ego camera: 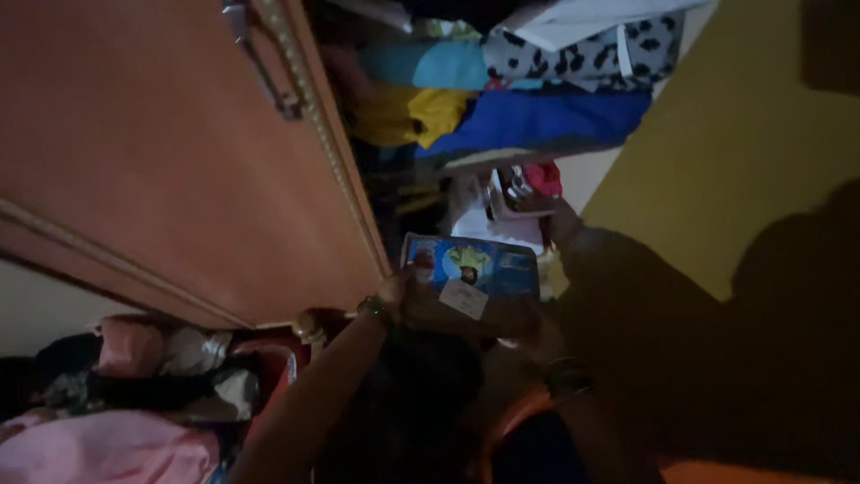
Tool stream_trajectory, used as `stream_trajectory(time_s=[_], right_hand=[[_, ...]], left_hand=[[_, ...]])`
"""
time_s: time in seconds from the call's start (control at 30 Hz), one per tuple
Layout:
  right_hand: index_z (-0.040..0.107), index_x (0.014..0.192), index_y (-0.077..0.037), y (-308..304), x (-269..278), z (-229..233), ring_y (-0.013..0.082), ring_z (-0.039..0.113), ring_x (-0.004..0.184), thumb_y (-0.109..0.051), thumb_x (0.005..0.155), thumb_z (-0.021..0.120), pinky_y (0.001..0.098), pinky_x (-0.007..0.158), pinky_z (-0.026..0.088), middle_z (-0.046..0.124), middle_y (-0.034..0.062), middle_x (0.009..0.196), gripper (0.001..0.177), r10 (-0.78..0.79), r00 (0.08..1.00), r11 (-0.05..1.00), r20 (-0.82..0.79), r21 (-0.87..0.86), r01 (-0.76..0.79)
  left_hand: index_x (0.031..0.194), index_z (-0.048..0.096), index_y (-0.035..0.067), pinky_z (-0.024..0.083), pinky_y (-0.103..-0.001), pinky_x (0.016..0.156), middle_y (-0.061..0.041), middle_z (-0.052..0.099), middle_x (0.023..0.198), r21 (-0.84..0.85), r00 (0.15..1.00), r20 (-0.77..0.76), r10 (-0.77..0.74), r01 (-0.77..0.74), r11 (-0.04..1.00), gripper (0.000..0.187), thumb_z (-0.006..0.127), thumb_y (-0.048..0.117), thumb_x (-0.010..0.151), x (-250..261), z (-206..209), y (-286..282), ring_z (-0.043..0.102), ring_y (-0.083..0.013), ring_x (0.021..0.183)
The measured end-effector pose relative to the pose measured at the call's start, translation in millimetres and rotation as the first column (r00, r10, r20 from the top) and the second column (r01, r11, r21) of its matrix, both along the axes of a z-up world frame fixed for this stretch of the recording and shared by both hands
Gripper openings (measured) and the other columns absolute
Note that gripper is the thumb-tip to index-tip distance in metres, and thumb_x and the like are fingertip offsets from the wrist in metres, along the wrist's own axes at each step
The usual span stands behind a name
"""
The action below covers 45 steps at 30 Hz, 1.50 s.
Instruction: The person picks up and organizes various items, including a parcel, a Spiderman-themed mask, and books, by placing them into different storage cabinets and shelves around the room.
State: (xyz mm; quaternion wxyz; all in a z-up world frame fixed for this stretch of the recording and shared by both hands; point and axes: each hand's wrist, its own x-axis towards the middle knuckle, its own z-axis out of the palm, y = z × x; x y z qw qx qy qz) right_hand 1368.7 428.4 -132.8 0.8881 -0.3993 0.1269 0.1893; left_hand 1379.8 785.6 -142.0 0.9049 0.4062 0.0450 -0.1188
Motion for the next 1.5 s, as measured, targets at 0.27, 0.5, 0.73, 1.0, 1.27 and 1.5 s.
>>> stream_trajectory(time_s=[0.27,0.5,0.73,1.0,1.27,1.5], right_hand=[[0.069,0.117,-0.009,41,162,-13,0.0187,0.066,0.089,-0.022,0.107,0.048,0.0351,0.080,0.054,0.070,0.0049,0.101,0.027,0.005,0.996,0.999,-0.092,0.054,0.000],[0.066,0.121,-0.005,115,281,-37,0.0205,0.061,0.095,-0.021,0.116,0.048,0.0359,0.086,0.051,0.064,0.0064,0.106,0.025,0.130,0.961,0.826,0.245,0.509,-0.242],[0.045,0.147,-0.010,205,341,-30,0.0269,0.052,0.132,-0.025,0.109,0.033,0.0452,0.118,0.038,0.055,0.0097,0.144,0.043,0.033,0.851,0.982,0.524,0.141,-0.125],[0.034,0.156,-0.006,184,336,-79,0.0295,0.040,0.144,-0.023,0.109,0.033,0.0435,0.124,0.029,0.041,0.0132,0.157,0.049,0.228,0.722,0.974,0.654,-0.150,-0.172],[0.037,0.154,-0.007,165,323,-111,0.0293,0.042,0.141,-0.023,0.109,0.035,0.0430,0.121,0.032,0.043,0.0128,0.155,0.048,0.218,0.875,0.976,0.432,-0.111,-0.189],[0.038,0.153,-0.007,151,316,-124,0.0291,0.044,0.138,-0.024,0.108,0.036,0.0426,0.118,0.034,0.045,0.0125,0.152,0.048,0.198,0.922,0.980,0.334,-0.079,-0.182]], left_hand=[[0.128,0.062,0.009,0.055,-0.043,0.087,-0.012,0.070,0.110,0.228,0.994,-0.064,0.084,-0.068,0.971,0.043,0.053,0.041,0.101,129,-41,6,0.067,-0.0296,0.096],[0.130,0.061,0.009,0.054,-0.044,0.089,-0.013,0.068,0.113,0.493,0.965,-0.112,0.237,-0.153,0.857,0.044,0.054,0.041,0.101,189,-78,13,0.065,-0.0306,0.099],[0.131,0.060,0.009,0.053,-0.044,0.090,-0.014,0.066,0.116,0.672,0.941,-0.112,0.321,-0.166,0.722,0.045,0.055,0.041,0.101,216,-92,15,0.064,-0.0316,0.102],[0.133,0.058,0.009,0.052,-0.045,0.092,-0.015,0.064,0.119,0.789,0.917,-0.115,0.381,-0.149,0.596,0.046,0.055,0.041,0.100,210,-97,20,0.062,-0.0328,0.105],[0.134,0.057,0.009,0.051,-0.046,0.094,-0.016,0.062,0.123,0.887,0.919,-0.090,0.385,-0.102,0.449,0.047,0.056,0.041,0.100,219,-116,7,0.061,-0.0340,0.108],[0.136,0.056,0.009,0.050,-0.046,0.096,-0.017,0.060,0.126,0.959,0.924,-0.077,0.375,-0.034,0.281,0.048,0.057,0.041,0.100,206,-133,10,0.059,-0.0350,0.111]])
